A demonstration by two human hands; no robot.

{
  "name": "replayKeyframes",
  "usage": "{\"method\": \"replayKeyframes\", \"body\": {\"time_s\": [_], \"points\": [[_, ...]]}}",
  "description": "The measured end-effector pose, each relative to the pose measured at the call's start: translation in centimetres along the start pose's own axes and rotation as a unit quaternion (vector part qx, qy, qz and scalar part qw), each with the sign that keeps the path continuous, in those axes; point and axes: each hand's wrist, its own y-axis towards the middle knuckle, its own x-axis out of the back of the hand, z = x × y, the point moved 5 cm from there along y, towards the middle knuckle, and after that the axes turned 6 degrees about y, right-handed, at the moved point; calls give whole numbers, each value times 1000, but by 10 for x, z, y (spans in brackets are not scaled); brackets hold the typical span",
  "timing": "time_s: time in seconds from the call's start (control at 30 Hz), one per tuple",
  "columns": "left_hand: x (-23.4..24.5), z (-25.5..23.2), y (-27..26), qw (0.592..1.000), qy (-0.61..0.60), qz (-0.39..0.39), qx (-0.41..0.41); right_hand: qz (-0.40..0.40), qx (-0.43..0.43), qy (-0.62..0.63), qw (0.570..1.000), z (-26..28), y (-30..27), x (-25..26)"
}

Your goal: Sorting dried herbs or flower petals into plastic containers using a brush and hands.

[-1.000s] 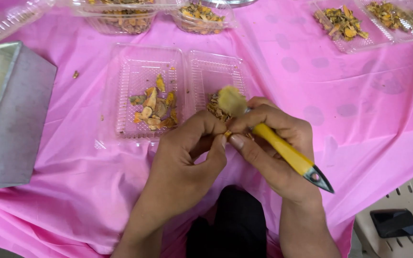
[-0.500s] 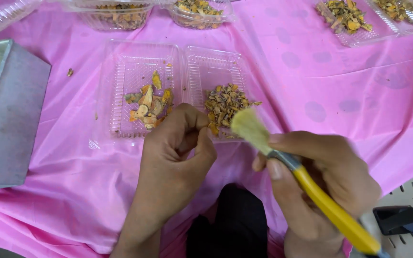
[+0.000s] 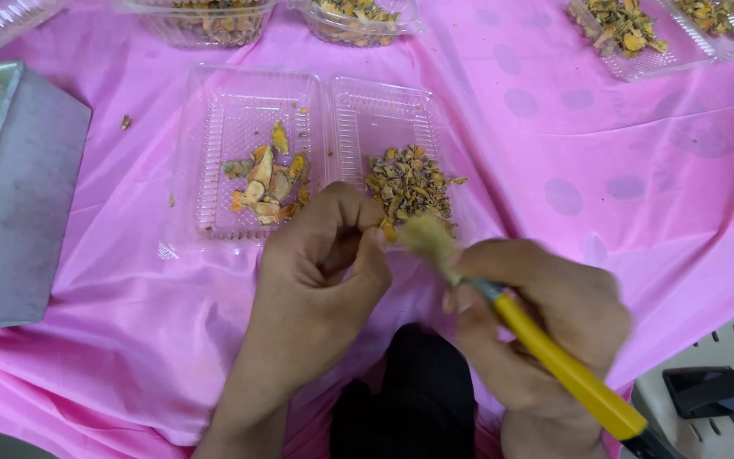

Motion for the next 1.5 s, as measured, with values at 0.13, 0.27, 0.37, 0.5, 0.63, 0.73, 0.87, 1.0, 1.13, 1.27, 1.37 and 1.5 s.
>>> {"method": "replayKeyframes", "body": {"time_s": [0.13, 0.27, 0.37, 0.5, 0.63, 0.73, 0.87, 1.0, 1.13, 1.27, 1.37, 1.5], "points": [[-4, 3, 0, 999, -22, 10, 24, -34, 98, -6, 995, 0, 7, -5], [-10, 4, 0, 991, -122, 41, 34, -9, 145, -6, 989, -19, 7, -19], [-9, 4, 1, 992, -114, 56, 25, -6, 136, 17, 991, -24, 6, -19], [-9, 3, -3, 993, -67, 93, 36, 7, 102, 51, 993, -22, 15, -13], [-1, -22, -5, 990, 129, -23, -57, -10, 7, 117, 993, -27, 16, -5], [-6, -30, -6, 975, 198, 22, -96, 34, -23, 189, 981, -31, 14, -11], [-9, -26, -6, 977, 173, 64, -109, 37, -56, 202, 977, -33, 14, -14], [-10, -16, -3, 989, 101, 67, -79, 25, -74, 207, 975, -37, 12, -18], [-10, -6, 0, 996, 9, 81, -24, 24, -88, 250, 964, -36, 11, -22], [-8, -1, 1, 999, 14, 44, -17, -41, -30, 183, 982, -25, 10, -6], [-6, 1, 2, 1000, 6, 19, -7, -58, 35, 167, 984, -15, 3, 1], [-3, 2, 3, 999, -19, 20, -17, 49, -38, 98, 993, -5, -1, -3]]}}
